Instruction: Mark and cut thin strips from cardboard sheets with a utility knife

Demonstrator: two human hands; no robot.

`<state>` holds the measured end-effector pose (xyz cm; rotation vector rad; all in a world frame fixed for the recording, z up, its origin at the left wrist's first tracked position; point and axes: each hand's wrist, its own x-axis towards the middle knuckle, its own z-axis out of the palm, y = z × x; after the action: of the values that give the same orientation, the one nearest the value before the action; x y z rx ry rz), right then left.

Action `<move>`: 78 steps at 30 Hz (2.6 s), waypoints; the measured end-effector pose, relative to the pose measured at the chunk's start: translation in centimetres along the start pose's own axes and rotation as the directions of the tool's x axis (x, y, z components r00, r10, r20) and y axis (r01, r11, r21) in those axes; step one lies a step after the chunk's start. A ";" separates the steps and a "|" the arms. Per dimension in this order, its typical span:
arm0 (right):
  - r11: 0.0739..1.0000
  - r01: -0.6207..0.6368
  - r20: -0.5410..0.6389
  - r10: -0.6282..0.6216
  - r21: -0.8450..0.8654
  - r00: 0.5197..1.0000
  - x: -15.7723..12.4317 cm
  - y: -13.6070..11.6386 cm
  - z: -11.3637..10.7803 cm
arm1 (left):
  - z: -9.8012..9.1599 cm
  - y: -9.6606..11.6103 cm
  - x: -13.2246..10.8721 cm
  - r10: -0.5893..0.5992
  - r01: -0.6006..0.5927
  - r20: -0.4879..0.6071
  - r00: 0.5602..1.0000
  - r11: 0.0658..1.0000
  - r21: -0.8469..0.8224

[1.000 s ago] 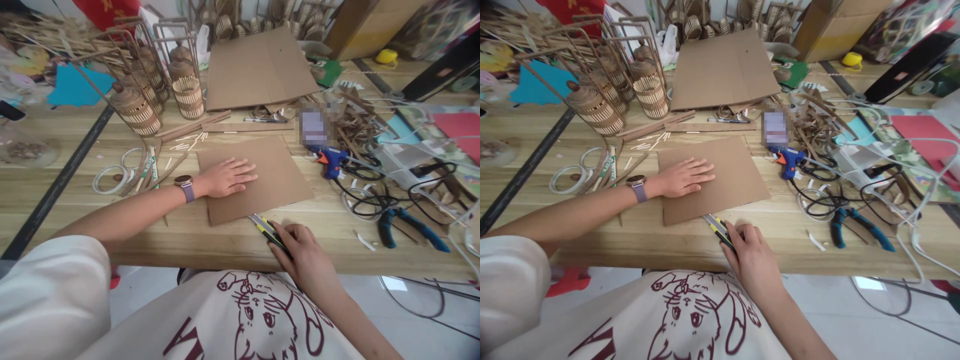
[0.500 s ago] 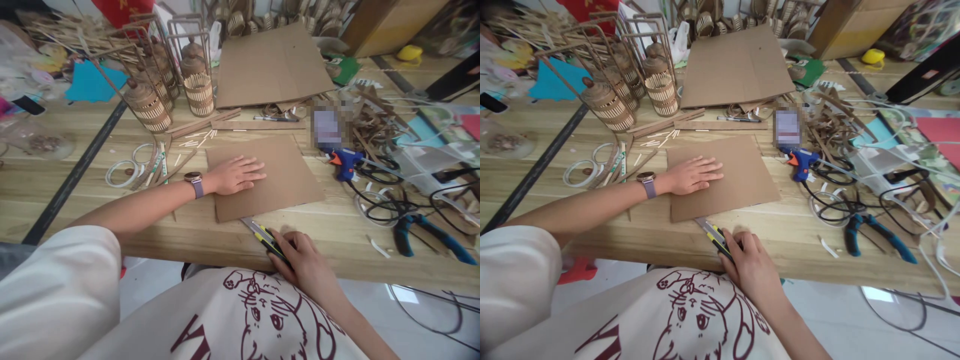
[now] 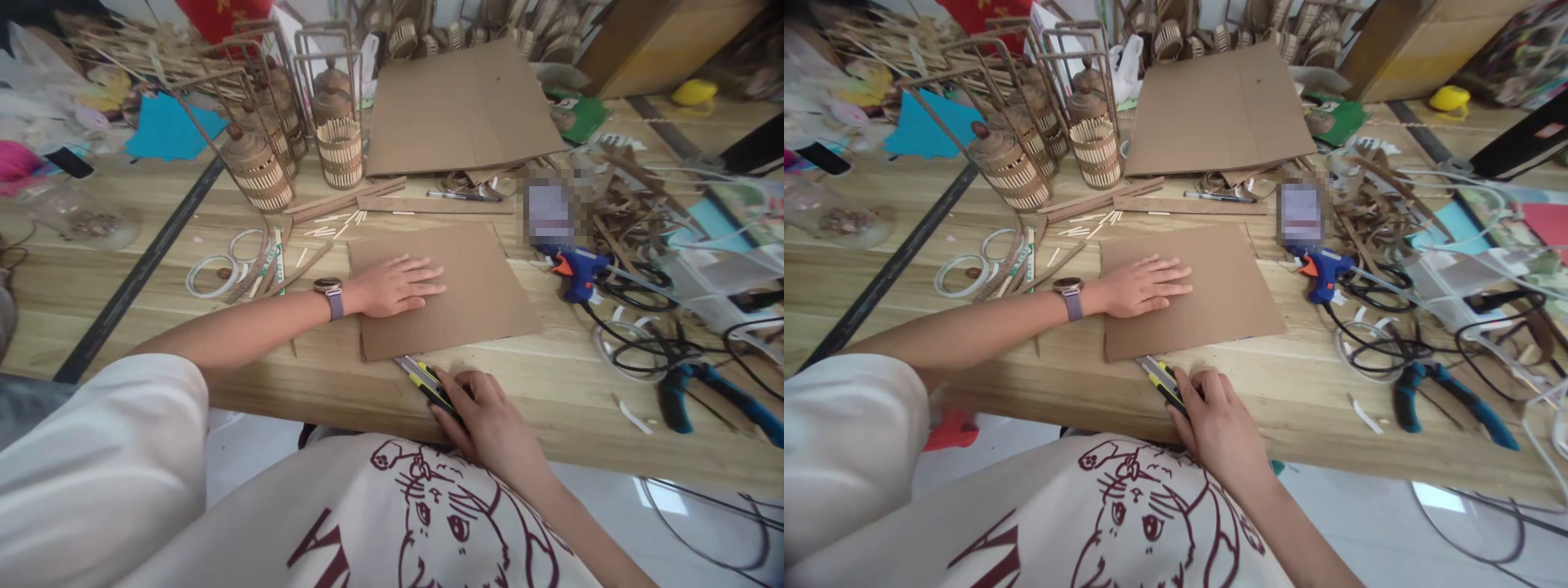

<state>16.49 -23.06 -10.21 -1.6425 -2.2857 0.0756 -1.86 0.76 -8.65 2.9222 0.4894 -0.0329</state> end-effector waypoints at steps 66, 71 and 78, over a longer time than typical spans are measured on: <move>0.911 0.372 0.161 -0.400 0.178 0.902 5.3 2.2 -1.6 | -1.1 1.5 -0.6 -0.149 0.147 0.057 0.987 0.989 0.022; 0.956 0.284 0.099 -0.291 0.074 0.952 3.4 0.7 -0.9 | -0.9 1.6 -0.5 -0.160 0.160 0.049 0.986 0.987 0.011; 0.988 0.153 -0.012 -0.152 0.024 0.988 0.7 -0.4 0.2 | -1.5 -0.5 0.6 -0.351 0.347 -0.118 0.929 0.936 -0.053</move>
<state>15.91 -22.52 -10.15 -1.4476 -2.3847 0.0593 -1.42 1.68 -7.26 2.7778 1.0159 0.1123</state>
